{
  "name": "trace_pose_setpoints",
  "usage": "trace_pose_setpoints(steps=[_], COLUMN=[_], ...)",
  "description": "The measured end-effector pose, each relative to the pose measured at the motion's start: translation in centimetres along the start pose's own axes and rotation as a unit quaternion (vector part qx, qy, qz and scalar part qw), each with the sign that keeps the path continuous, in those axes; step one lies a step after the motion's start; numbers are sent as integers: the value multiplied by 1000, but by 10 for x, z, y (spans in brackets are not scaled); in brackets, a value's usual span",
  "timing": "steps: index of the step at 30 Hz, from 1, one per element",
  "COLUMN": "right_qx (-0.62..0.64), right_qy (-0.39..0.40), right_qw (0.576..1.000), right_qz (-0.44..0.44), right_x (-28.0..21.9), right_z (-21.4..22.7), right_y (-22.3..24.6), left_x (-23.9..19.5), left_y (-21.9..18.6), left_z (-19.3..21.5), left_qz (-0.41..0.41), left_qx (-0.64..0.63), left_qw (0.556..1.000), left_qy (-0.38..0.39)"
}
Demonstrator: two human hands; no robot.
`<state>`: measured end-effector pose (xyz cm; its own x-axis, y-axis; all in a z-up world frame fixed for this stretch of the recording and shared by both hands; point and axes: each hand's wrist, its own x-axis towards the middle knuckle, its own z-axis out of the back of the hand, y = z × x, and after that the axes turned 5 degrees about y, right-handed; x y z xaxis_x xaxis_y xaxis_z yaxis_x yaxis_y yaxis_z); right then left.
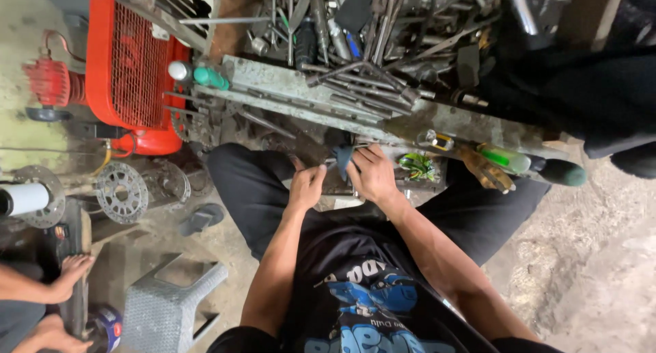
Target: Cleaning and inspecting a metallic engine component with a cloth in a workshop.
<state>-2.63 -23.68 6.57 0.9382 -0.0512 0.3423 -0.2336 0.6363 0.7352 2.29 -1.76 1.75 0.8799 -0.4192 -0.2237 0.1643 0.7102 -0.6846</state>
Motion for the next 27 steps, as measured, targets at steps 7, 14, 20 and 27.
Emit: trace_pose_setpoints(steps=[7, 14, 20, 27], right_qx=[-58, -3, -60, -72], right_qy=[14, 64, 112, 84], right_qw=[997, 990, 987, 980], right_qz=[39, 127, 98, 163], right_x=[9, 12, 30, 66], right_z=[13, 40, 72, 88], right_y=[22, 34, 78, 134], left_x=[-9, -14, -11, 3], left_y=[7, 16, -19, -29], left_z=[-14, -10, 23, 38], left_qz=[-140, -57, -84, -280], left_qx=[-34, -186, -189, -238], left_qw=[988, 981, 977, 927], left_qy=[-48, 28, 57, 70])
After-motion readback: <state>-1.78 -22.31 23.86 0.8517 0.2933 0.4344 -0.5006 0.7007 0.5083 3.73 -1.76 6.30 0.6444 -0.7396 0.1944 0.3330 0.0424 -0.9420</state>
